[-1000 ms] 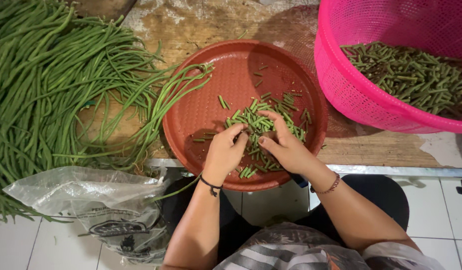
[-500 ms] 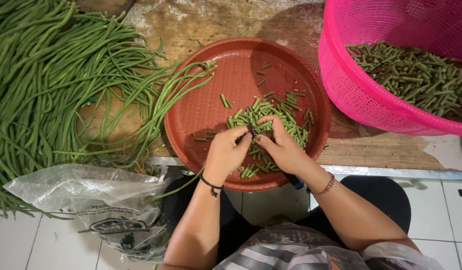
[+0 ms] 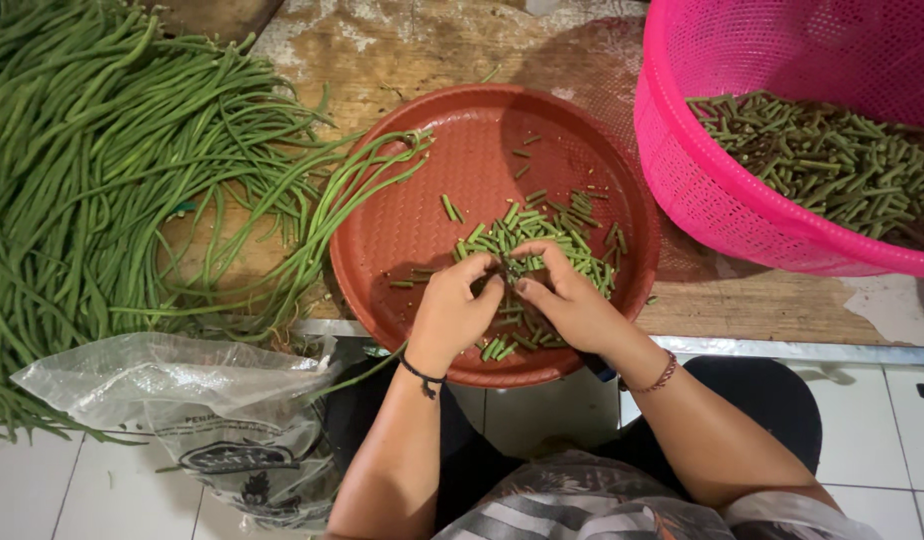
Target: The person sits on the floor and cuts long beans into short segments, holding each bean over a red tray and using a small blue-handled cutting tool. Cut pieces accumulate on the tray and are pushed into a pink basket beside them, while whole beans are pulled from a pile on the table.
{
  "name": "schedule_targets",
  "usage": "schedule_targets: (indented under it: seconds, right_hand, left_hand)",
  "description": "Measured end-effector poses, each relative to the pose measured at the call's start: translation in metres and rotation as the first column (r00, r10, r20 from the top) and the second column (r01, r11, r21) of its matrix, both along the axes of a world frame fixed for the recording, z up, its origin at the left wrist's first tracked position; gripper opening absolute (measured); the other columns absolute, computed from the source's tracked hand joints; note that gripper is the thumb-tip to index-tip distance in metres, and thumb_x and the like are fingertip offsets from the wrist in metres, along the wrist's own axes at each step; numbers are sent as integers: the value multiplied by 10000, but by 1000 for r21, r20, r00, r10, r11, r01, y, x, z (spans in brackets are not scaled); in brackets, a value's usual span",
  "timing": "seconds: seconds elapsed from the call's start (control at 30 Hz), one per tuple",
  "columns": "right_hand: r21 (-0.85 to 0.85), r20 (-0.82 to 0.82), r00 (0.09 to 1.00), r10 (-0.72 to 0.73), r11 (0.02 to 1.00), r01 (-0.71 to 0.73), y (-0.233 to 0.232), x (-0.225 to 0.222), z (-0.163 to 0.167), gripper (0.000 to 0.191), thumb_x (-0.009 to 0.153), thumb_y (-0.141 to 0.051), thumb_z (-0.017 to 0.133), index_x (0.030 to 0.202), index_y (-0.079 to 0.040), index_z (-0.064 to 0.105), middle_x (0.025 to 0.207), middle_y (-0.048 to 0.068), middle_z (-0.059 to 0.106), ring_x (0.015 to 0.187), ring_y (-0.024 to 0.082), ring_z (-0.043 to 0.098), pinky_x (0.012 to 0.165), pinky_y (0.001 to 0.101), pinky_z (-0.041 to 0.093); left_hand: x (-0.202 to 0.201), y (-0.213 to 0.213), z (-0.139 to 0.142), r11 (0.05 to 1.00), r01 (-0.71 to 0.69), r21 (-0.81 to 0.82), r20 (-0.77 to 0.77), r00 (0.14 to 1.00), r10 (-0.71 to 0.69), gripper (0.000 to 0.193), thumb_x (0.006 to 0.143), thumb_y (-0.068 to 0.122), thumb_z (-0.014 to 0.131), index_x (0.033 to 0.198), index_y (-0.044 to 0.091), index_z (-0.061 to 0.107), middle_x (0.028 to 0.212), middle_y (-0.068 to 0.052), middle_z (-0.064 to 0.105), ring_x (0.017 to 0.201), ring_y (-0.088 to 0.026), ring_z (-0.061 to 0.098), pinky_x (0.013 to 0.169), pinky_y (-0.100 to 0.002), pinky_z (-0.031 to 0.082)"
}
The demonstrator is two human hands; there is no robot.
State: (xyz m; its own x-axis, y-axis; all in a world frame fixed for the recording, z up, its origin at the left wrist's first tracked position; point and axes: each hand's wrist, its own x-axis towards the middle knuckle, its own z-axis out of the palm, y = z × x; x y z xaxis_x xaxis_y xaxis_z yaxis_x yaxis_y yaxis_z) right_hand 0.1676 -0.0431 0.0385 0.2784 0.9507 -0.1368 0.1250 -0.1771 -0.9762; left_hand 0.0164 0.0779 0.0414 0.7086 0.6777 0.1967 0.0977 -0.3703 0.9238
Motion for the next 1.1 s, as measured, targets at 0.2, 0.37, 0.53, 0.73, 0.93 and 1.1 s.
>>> schedule_targets:
  seconds: [0.2, 0.37, 0.53, 0.73, 0.93, 1.1]
  right_hand:
    - [40, -44, 996, -78, 996, 80, -2, 9, 1, 394, 1013, -87, 548, 1388, -104, 429, 791, -26, 500, 692, 61, 458, 607, 233, 404]
    - [5, 72, 997, 4, 1000, -4, -5, 1, 9, 562, 974, -76, 560, 1474, -148, 314, 776, -26, 534, 713, 51, 488, 659, 227, 439]
    - [8, 73, 997, 8, 1000, -8, -3, -6, 10, 514, 992, -64, 552, 1453, -146, 340, 798, -20, 526, 709, 64, 455, 648, 239, 419]
    - [21, 27, 999, -41, 999, 40, 3, -8, 0, 386, 1007, -72, 552, 1355, -137, 399, 839, -28, 540, 744, 50, 477, 663, 229, 436]
    - [-16, -116, 990, -82, 997, 81, 14, -8, -13, 312, 1009, -78, 549, 1294, -125, 432, 825, -33, 516, 737, 53, 459, 628, 231, 414]
    - [-14, -163, 984, -69, 998, 67, 19, -6, -19, 271, 1024, -112, 544, 1274, -122, 440, 787, -18, 518, 724, 76, 476, 626, 235, 422]
  left_hand:
    - [-3, 2, 6, 1000, -22, -8, -64, 998, 21, 202, 891, 186, 664, 1058, 98, 734, 825, -106, 760, 720, -245, 730, 639, -346, 541]
    - [-2, -1, 8, 994, -47, -98, -157, 987, 32, 193, 894, 186, 670, 1051, 88, 725, 755, -153, 693, 612, -268, 679, 596, -363, 515]
    - [-2, -1, 9, 996, -46, -82, -137, 990, 34, 164, 885, 169, 674, 1017, 81, 717, 762, -157, 678, 629, -280, 673, 593, -368, 508]
    - [-3, 1, 3, 998, -67, 19, -108, 992, 69, 129, 872, 161, 690, 972, 85, 715, 754, -168, 663, 658, -316, 665, 592, -389, 502]
    - [-2, 5, -7, 981, -79, 175, -71, 993, 93, 92, 879, 167, 692, 907, 80, 681, 745, -179, 650, 716, -367, 658, 609, -436, 491]
    - [-1, 5, -7, 975, -83, 208, -105, 989, 106, 92, 876, 175, 694, 908, 90, 679, 739, -180, 643, 709, -383, 648, 599, -459, 481]
